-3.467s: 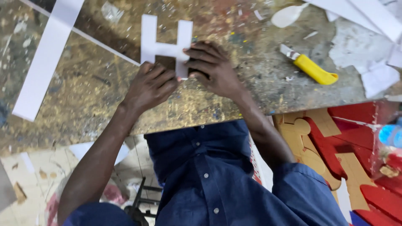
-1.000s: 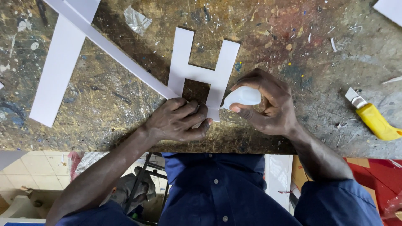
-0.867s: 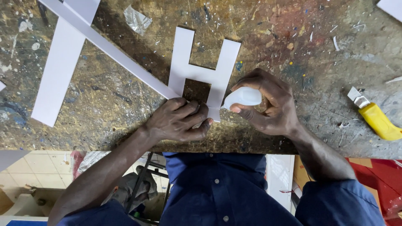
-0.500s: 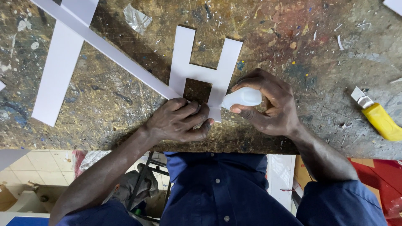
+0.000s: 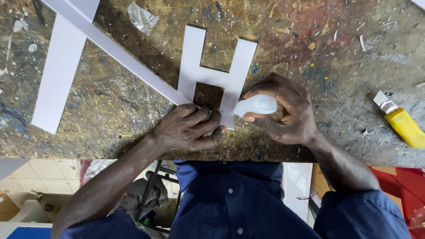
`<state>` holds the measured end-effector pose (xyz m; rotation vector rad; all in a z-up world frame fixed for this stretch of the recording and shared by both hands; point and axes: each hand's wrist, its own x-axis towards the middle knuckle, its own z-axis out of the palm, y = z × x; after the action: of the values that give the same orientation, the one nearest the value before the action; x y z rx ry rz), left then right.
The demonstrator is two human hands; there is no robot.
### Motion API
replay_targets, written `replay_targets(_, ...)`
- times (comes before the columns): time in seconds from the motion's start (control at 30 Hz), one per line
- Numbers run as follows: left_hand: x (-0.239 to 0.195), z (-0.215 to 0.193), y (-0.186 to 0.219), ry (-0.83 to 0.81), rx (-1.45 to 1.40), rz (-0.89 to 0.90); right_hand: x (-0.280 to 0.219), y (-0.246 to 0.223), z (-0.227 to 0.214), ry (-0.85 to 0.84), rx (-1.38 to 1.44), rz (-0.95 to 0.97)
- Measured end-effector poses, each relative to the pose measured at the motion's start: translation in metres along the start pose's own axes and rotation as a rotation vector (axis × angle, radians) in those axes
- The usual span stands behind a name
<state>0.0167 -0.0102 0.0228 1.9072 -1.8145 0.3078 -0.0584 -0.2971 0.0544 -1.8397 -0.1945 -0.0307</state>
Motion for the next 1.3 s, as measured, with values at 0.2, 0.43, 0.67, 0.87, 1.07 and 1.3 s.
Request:
replay_targets(0.2,0.002,-0.001,0.0,0.001,0.016,0.0,-0.003,0.003,0.004,0.027,0.009,-0.014)
replay_targets(0.43,0.002,0.001,-0.001,0.02,-0.017,0.001,-0.003,0.005,0.0,-0.002,0.007,-0.016)
replay_targets(0.67,0.006,-0.002,-0.002,0.014,0.007,0.003,-0.002,0.006,-0.005,-0.006,0.021,-0.043)
replay_targets(0.87,0.004,-0.001,-0.001,0.0,0.011,0.004,-0.001,-0.001,-0.011,-0.031,-0.011,-0.002)
replay_targets(1.07,0.004,-0.003,-0.001,-0.001,0.015,-0.001,-0.001,-0.002,-0.012,-0.029,-0.03,-0.004)
replay_targets(1.3,0.004,-0.003,0.0,-0.003,0.008,-0.005,0.0,-0.003,-0.013,-0.023,-0.016,0.018)
